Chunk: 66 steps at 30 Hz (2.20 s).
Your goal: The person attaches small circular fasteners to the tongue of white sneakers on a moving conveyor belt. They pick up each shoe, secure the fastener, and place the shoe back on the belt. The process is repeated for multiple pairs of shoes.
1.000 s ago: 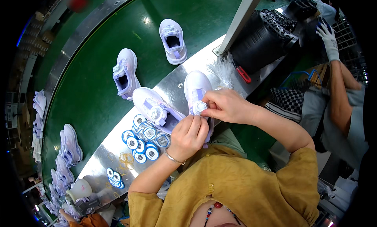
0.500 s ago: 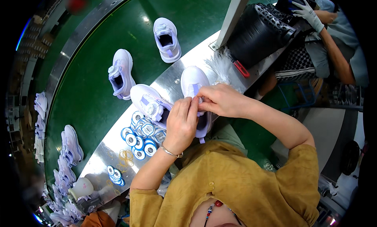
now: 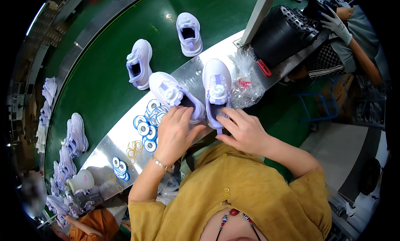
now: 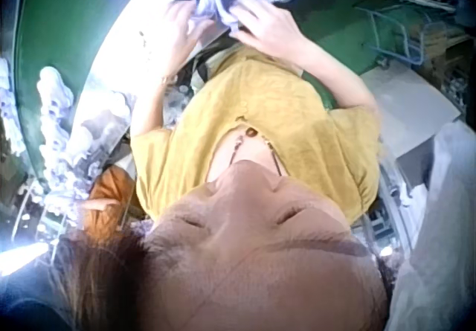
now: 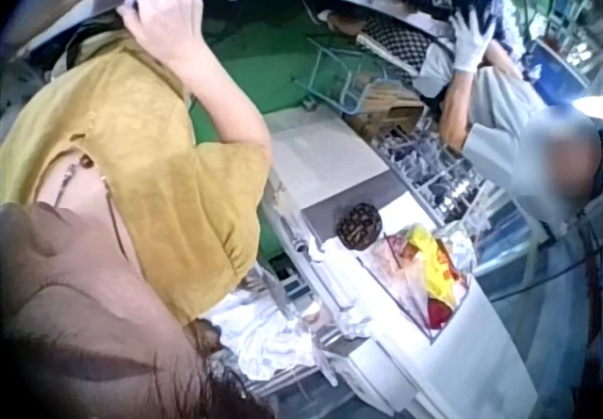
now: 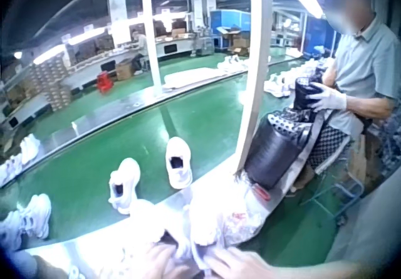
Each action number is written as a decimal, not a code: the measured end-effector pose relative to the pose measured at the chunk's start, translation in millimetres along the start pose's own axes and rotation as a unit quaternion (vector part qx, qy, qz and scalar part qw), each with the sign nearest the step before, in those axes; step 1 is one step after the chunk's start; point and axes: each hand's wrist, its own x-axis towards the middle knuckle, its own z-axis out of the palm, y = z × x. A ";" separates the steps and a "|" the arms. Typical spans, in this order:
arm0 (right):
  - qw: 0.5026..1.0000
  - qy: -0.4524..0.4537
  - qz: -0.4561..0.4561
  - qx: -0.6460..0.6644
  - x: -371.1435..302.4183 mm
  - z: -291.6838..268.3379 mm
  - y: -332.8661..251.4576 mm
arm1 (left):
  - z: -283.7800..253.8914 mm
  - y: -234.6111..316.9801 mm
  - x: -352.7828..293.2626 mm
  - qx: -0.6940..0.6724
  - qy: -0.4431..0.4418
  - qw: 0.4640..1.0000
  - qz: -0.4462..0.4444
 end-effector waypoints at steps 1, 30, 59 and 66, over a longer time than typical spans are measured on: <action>1.000 -0.027 -0.004 -0.015 0.6 7.2 5.6 | 6.9 -4.9 -0.2 -0.004 -0.034 0.999 -0.011; 0.955 -0.208 -0.172 0.123 293.2 263.6 -38.6 | -70.2 -313.7 -112.2 0.131 0.130 0.950 -0.252; 0.986 0.018 0.093 -0.136 196.4 37.4 185.9 | 98.3 -157.1 180.1 0.041 0.054 0.988 -0.140; 0.977 0.000 0.198 -0.076 94.7 -5.2 203.4 | 71.6 -111.9 128.9 0.003 0.186 0.979 -0.083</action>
